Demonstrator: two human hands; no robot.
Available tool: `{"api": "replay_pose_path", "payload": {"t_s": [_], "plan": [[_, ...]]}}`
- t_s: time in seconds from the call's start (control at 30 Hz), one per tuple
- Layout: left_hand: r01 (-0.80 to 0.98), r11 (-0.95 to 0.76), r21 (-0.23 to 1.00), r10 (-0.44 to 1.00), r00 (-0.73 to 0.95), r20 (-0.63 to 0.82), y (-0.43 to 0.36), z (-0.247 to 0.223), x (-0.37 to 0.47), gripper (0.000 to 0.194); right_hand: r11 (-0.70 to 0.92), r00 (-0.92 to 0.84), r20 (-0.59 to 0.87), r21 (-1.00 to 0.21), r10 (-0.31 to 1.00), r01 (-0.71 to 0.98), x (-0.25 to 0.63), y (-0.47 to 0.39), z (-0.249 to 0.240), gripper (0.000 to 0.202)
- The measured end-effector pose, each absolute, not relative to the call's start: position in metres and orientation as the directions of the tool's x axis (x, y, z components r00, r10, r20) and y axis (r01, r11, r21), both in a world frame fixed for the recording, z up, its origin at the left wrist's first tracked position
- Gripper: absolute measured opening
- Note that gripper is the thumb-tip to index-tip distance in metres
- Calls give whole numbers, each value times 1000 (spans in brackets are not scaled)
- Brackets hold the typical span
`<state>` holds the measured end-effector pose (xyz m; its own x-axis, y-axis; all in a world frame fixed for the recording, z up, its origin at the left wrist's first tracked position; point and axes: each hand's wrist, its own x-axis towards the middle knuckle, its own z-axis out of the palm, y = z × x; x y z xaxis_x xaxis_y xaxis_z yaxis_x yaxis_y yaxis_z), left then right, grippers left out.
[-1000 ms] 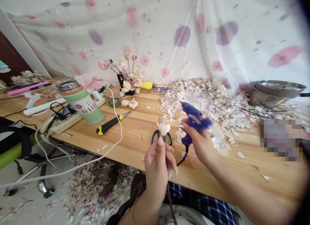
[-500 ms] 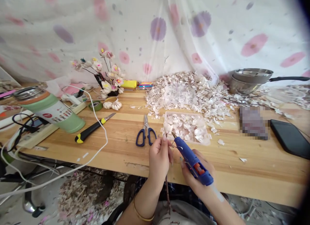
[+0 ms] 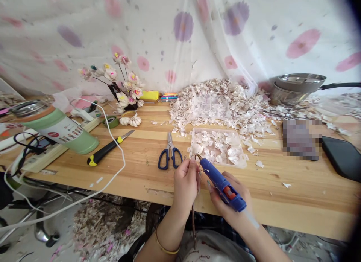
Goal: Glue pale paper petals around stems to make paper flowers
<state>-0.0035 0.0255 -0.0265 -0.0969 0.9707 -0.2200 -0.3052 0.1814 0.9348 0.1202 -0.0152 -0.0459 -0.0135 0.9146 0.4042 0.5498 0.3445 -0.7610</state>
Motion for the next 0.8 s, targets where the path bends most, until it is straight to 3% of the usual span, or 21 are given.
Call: {"api": "replay_pose_path", "payload": {"t_s": [0.8], "plan": [[-331,184,926,969,-97,-227,24,-29,-6,47,331,20,424,-734,905,594,117,-16,-48,21]]}}
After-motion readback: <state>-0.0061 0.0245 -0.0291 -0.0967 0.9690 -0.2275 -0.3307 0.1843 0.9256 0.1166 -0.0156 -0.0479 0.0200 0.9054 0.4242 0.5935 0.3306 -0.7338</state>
